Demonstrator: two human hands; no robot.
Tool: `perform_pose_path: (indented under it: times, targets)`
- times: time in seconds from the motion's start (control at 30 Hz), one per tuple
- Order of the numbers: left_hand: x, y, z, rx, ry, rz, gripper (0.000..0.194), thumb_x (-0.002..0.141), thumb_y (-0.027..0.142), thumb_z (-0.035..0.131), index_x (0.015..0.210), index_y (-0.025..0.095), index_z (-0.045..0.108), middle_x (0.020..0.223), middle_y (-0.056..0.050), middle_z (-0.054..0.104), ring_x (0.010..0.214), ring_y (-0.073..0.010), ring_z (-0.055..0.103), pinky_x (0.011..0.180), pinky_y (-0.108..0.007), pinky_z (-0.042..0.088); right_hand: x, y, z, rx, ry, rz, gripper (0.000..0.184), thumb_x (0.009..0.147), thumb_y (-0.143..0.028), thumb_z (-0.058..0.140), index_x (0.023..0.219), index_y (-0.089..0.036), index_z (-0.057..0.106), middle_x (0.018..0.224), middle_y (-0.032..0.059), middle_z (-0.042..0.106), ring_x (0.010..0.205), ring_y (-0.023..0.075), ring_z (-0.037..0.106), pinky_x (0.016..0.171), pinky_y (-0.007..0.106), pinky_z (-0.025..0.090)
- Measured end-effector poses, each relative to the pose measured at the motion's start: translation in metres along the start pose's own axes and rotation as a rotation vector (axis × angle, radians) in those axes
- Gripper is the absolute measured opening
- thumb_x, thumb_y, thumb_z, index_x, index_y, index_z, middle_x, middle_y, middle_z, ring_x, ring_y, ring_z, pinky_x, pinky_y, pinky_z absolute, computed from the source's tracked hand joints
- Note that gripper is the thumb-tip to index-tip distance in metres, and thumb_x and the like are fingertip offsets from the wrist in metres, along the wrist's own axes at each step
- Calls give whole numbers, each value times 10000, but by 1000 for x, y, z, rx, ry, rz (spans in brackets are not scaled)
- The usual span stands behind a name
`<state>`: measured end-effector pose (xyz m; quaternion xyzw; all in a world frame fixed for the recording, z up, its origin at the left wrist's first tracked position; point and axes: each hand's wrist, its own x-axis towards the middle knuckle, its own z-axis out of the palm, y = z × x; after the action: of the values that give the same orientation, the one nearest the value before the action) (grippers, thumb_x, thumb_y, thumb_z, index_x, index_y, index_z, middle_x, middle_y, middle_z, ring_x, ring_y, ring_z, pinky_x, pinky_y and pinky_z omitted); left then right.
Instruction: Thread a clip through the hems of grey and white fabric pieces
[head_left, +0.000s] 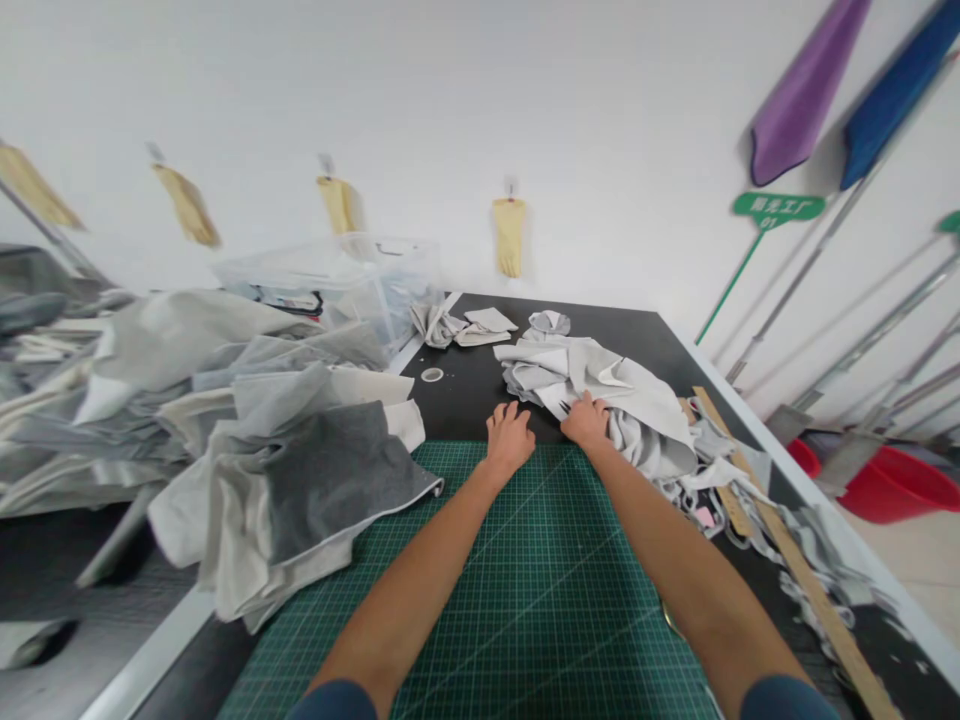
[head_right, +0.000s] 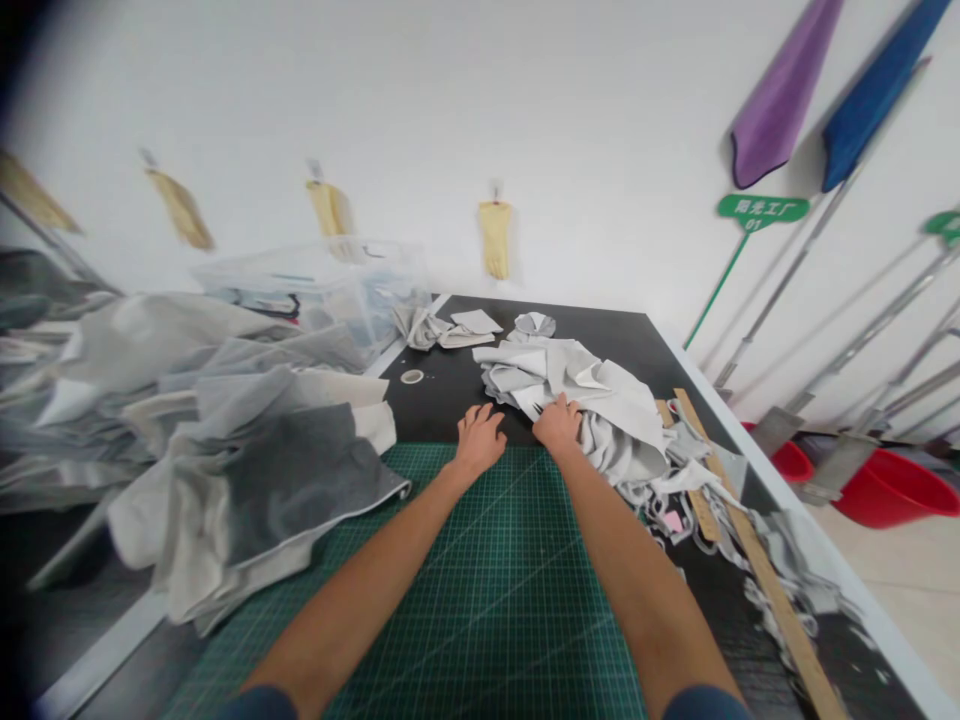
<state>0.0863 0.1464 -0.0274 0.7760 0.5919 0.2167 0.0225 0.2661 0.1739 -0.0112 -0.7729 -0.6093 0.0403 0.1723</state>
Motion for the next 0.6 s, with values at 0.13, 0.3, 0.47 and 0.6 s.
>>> perform_pose_path:
  times: [0.13,0.3,0.47,0.6]
  targets:
    - [-4,-4,4,-56,-12,-13,442,878,190,528,1298,219,663,1580,-98,463,1429,-348,360,1131,-544,390,2,-1,-4,-22,1,23,369,835,-157,571,1168,-98,718,1439,197,530,1276,398,478,1019,489,409]
    - [-16,-10,-2,-110,-18,-62,452,887,174,510,1311,213,663,1514,-102,541,1386,-329,415,1105,-517,427,-21,-11,-19,-6,40,-10,369,867,-143,522,1193,-132,694,1386,182,578,1285,373,475,1010,474,408]
    - [-45,-10,-13,-110,-28,-68,449,879,162,522,1305,193,661,1419,-124,609,1331,-324,468,1094,-505,436,-79,-22,-26,56,35,-76,346,862,-147,548,1171,-133,702,1334,176,637,1351,371,427,1053,464,384]
    - [-75,-11,-25,-112,-31,-23,449,883,148,516,1310,194,649,1446,-116,592,1359,-307,454,1116,-495,417,-133,-23,-27,133,-21,-113,329,844,-131,567,1132,-138,727,1309,168,673,1364,353,441,1078,447,384]
